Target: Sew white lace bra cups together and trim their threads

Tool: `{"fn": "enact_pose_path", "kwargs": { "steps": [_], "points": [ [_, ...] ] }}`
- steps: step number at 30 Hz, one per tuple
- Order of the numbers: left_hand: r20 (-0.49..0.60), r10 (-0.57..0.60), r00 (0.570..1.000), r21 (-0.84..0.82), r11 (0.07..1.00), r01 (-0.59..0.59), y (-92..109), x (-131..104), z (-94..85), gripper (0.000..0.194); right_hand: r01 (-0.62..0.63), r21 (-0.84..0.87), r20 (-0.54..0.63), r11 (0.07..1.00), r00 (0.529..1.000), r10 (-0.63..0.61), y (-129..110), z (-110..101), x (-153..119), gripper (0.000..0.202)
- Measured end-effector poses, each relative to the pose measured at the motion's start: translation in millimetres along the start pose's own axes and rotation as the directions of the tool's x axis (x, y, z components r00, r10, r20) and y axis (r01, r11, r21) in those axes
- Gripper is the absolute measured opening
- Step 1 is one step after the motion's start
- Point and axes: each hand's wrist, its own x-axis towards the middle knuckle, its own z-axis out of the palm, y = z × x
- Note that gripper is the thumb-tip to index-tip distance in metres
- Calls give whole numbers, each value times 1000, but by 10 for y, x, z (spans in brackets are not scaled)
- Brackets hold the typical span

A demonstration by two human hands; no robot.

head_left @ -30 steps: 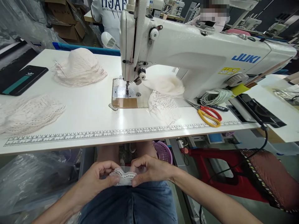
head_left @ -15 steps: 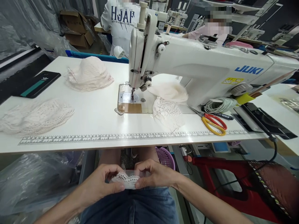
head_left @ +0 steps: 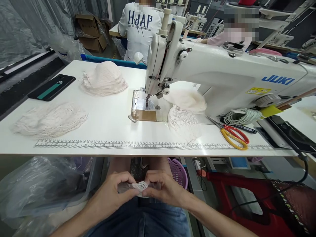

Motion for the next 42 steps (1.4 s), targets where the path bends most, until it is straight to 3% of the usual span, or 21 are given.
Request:
{"fn": "enact_pose_path", "kwargs": {
  "steps": [3, 5, 7, 9, 12, 15, 18, 24, 28, 34, 39, 42],
  "points": [
    [-105, 116, 988, 101, 989, -105, -24, -18, 47, 16, 55, -149, -84, 987, 994, -68, -31, 13, -35, 28],
    [-164, 276, 947, 188, 951, -244, -24, -32, 85, 18, 106, -228, -96, 968, 987, -131, -51, 27, -43, 26],
    [-230, 459, 858, 282, 875, -393, -24, -54, 120, 18, 183, -328, -93, 927, 970, -224, -63, 43, -39, 21],
    [-316, 621, 717, 397, 773, -495, -44, -84, 153, 17, 265, -448, -89, 854, 937, -337, -63, 58, -30, 20],
    [-365, 769, 525, 555, 632, -541, -120, -136, 202, 19, 361, -624, -78, 693, 854, -515, -41, 76, -26, 23],
    [-285, 862, 418, 667, 492, -560, -213, -175, 240, 25, 400, -714, -59, 575, 783, -619, -9, 86, -32, 23],
    [-192, 914, 357, 743, 373, -556, -270, -185, 254, 31, 419, -723, -71, 550, 746, -662, 6, 88, -42, 21],
    [-111, 947, 303, 777, 273, -567, -286, -181, 246, 38, 427, -709, -88, 561, 737, -671, -1, 87, -56, 19],
    [-72, 951, 300, 769, 245, -591, -274, -214, 255, 37, 439, -709, -131, 552, 687, -715, 28, 107, -52, 16],
    [-190, 930, 314, 725, 349, -594, -281, -227, 275, 30, 438, -696, -164, 569, 675, -719, 83, 125, -49, 16],
    [-389, 829, 401, 654, 556, -513, -260, -115, 248, 23, 416, -726, -169, 547, 663, -730, 78, 109, -54, 13],
    [-430, 786, 444, 563, 618, -549, -202, -49, 242, 24, 411, -735, -175, 539, 653, -736, 71, 97, -48, 11]
  ]
}}
